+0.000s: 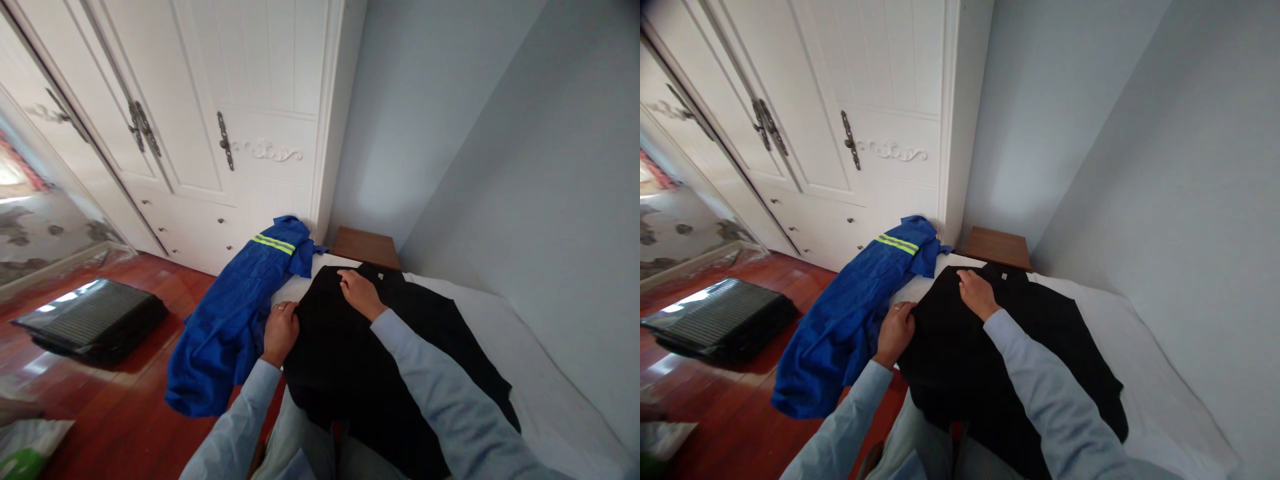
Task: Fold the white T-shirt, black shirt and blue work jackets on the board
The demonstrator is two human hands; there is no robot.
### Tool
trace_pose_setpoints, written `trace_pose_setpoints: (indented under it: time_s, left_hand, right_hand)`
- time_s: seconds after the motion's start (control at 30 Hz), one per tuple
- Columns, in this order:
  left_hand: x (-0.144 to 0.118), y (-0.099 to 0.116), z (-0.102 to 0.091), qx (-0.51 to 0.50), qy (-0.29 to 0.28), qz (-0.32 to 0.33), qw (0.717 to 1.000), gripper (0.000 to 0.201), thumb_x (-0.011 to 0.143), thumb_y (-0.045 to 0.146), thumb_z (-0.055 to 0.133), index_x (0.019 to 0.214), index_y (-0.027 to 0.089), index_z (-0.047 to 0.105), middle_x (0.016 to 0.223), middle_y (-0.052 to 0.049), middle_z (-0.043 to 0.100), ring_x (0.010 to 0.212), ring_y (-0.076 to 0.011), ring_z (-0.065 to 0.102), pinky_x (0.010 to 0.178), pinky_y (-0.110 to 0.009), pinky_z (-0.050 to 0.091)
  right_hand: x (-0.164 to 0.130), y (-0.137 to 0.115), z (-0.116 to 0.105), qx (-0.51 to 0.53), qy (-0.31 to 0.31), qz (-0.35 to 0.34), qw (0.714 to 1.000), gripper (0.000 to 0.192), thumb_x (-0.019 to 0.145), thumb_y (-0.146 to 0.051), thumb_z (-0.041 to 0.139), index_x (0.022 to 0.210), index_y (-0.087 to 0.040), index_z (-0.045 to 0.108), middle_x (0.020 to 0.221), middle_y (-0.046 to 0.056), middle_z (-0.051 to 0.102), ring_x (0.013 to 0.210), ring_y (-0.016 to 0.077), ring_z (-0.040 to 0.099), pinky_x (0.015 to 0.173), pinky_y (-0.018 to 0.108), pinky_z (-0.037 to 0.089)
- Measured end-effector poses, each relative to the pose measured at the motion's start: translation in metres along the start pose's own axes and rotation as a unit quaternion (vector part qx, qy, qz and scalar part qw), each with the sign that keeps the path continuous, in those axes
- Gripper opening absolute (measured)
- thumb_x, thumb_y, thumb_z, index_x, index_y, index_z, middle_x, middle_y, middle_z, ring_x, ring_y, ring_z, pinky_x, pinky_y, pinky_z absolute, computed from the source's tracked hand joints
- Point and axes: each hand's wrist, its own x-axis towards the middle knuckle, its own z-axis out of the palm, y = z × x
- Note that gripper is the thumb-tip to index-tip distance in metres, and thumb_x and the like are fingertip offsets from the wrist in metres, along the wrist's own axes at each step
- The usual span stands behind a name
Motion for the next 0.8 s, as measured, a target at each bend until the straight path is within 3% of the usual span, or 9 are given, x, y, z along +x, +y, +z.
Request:
trace_pose_setpoints:
  time_s: [0.13, 0.23, 0.4, 0.63, 0.8]
  left_hand:
    - [-0.001, 0.003, -0.003, -0.002, -0.005, -0.003, 1.0, 0.032, 0.085, 0.008, 0.048, 0.108, 0.018, 0.067, 0.106, -0.009, 0.07, 0.103, -0.0245, 0.063, 0.097, -0.041, 0.051]
    - [-0.001, 0.003, -0.004, -0.013, -0.011, -0.006, 1.0, 0.031, 0.086, 0.011, 0.049, 0.111, 0.018, 0.066, 0.11, -0.009, 0.069, 0.105, -0.0245, 0.063, 0.098, -0.04, 0.051]
    - [-0.004, -0.001, -0.002, -0.048, -0.001, -0.03, 0.998, 0.038, 0.084, 0.005, 0.042, 0.11, 0.02, 0.065, 0.102, -0.008, 0.07, 0.099, -0.0229, 0.066, 0.095, -0.04, 0.053]
    - [-0.008, -0.003, 0.0, -0.066, 0.023, -0.065, 0.995, 0.045, 0.08, 0.001, 0.039, 0.114, 0.018, 0.064, 0.107, -0.009, 0.069, 0.1, -0.0219, 0.067, 0.094, -0.038, 0.054]
    - [-0.007, -0.003, -0.004, -0.066, -0.001, -0.027, 0.997, 0.044, 0.081, 0.006, 0.043, 0.115, 0.019, 0.068, 0.118, -0.009, 0.068, 0.11, -0.0237, 0.063, 0.099, -0.041, 0.051]
  right_hand:
    - [0.052, 0.013, 0.026, -0.049, -0.09, -0.036, 0.994, 0.055, 0.09, -0.009, 0.046, 0.144, -0.019, 0.049, 0.138, 0.014, 0.054, 0.117, 0.0236, 0.06, 0.097, 0.032, 0.048]
    - [0.076, 0.021, 0.043, -0.054, -0.112, -0.077, 0.989, 0.058, 0.089, -0.006, 0.044, 0.145, -0.022, 0.05, 0.141, 0.013, 0.051, 0.116, 0.0234, 0.06, 0.094, 0.032, 0.048]
    - [0.099, 0.024, 0.065, 0.014, -0.088, -0.077, 0.993, 0.04, 0.09, -0.006, 0.045, 0.113, -0.023, 0.074, 0.123, 0.009, 0.065, 0.114, 0.0206, 0.06, 0.098, 0.03, 0.045]
    - [0.116, 0.021, 0.087, 0.044, -0.027, 0.03, 0.998, 0.032, 0.098, -0.025, 0.046, 0.1, -0.018, 0.076, 0.106, 0.011, 0.073, 0.102, 0.0222, 0.065, 0.091, 0.031, 0.047]
    - [0.118, 0.02, 0.092, 0.07, -0.001, 0.063, 0.996, 0.031, 0.098, -0.027, 0.046, 0.098, -0.017, 0.075, 0.106, 0.011, 0.073, 0.102, 0.0226, 0.065, 0.091, 0.031, 0.047]
